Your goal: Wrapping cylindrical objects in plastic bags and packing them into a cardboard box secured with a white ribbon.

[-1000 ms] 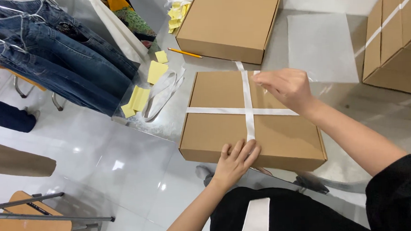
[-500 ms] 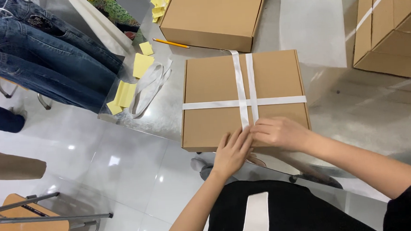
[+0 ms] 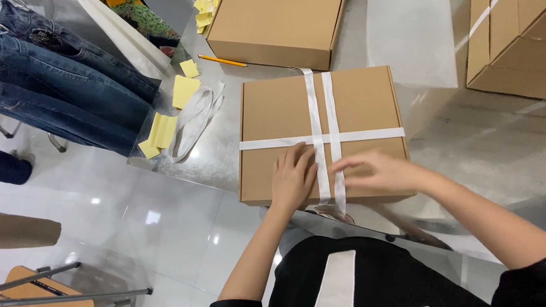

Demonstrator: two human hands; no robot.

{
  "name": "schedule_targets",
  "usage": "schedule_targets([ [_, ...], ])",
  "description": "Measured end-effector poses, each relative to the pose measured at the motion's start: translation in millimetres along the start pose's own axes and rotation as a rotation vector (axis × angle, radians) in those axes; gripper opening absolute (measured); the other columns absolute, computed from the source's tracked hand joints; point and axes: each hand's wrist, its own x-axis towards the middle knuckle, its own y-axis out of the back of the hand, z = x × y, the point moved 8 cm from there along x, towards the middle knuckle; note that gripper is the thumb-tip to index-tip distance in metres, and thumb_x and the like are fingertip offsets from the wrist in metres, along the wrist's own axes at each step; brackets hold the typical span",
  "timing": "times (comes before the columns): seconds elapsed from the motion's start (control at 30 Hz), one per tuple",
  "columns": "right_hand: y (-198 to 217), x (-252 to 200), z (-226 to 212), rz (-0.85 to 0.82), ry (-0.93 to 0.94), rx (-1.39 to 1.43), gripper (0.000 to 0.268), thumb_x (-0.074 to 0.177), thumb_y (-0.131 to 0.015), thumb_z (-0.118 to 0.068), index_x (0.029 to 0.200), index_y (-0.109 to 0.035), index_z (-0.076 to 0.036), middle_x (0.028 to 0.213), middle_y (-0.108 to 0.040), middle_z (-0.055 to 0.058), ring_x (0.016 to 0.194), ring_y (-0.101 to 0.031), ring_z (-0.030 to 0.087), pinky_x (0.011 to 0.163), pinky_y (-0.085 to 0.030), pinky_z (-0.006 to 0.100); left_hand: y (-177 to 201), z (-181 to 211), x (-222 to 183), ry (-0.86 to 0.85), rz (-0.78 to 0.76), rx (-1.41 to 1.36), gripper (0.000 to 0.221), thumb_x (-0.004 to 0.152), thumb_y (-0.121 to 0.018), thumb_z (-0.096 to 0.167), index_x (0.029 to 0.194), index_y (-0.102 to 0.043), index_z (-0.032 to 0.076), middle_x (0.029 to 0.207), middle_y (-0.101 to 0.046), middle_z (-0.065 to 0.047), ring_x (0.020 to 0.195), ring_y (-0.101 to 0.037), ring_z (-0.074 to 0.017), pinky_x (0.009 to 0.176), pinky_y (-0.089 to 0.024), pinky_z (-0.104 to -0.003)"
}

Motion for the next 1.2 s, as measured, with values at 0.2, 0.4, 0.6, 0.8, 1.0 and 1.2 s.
schedule_targets([
  [0.2, 117, -21, 119, 0.824, -0.149, -0.049, 0.041, 0.105, -0.076, -0.027, 0.142, -0.071, -0.01, 0.143, -0.068, 0.016, 0.134, -0.062, 0.034, 0.107, -0.052, 0.046, 27, -56, 8, 0.163, 0.199, 0.05, 0.03, 0.1, -0.069, 0.02, 0.13, -0.072, 0.022, 0.141, -0.056, -0.008, 0.135, -0.054, -0.0329, 0.102, -0.049, -0.047],
  [0.4, 114, -25, 223, 0.947, -0.423, 0.267, 0.055, 0.117, -0.061, -0.033, 0.156, -0.051, 0.005, 0.146, -0.058, 0.034, 0.133, -0.058, 0.045, 0.105, -0.051, 0.053, 2, -200, -23, 0.802, 0.193, -0.445, 0.053, 0.108, -0.061, 0.032, 0.154, -0.052, 0.007, 0.146, -0.049, -0.026, 0.137, -0.052, -0.0462, 0.118, -0.036, -0.056],
  [0.6, 67, -14, 136, 0.939, -0.585, 0.512, 0.074, 0.116, -0.05, -0.053, 0.157, -0.045, 0.008, 0.159, -0.045, 0.034, 0.147, -0.042, 0.049, 0.117, -0.04, 0.061, 6, -167, -32, 1.209, -0.135, -1.191, 0.078, 0.105, -0.046, 0.072, 0.158, -0.056, 0.016, 0.156, -0.059, -0.012, 0.144, -0.055, -0.0341, 0.113, -0.048, -0.048],
  [0.8, 52, -37, 192, 1.07, -0.613, 0.545, 0.069, 0.122, -0.045, -0.05, 0.154, -0.048, 0.011, 0.151, -0.052, 0.035, 0.14, -0.05, 0.05, 0.108, -0.045, 0.063, -14, -183, -33, 1.234, -0.107, -1.247, 0.082, 0.103, -0.048, 0.074, 0.157, -0.054, 0.013, 0.155, -0.059, -0.012, 0.137, -0.06, -0.0333, 0.108, -0.053, -0.046],
  [1.0, 55, -47, 329, 1.21, -0.478, 0.739, 0.045, 0.112, -0.075, -0.038, 0.117, -0.068, 0.007, 0.101, -0.071, 0.018, 0.087, -0.075, 0.029, 0.07, -0.06, 0.045, 4, -166, -38, 1.268, -0.134, -1.314, 0.094, 0.094, -0.068, 0.068, 0.165, -0.042, 0.013, 0.162, -0.046, -0.021, 0.138, -0.057, -0.0353, 0.1, -0.058, -0.047],
  [1.2, 46, -45, 322, 1.168, -0.588, 0.872, 0.038, 0.103, -0.075, -0.048, 0.108, -0.07, -0.01, 0.099, -0.075, 0.004, 0.082, -0.073, 0.018, 0.07, -0.06, 0.04, 21, -154, -25, 1.305, -0.091, -1.299, 0.042, 0.095, -0.064, 0.052, 0.12, -0.07, 0.019, 0.105, -0.074, 0.0, 0.09, -0.068, -0.0165, 0.074, -0.051, -0.03],
])
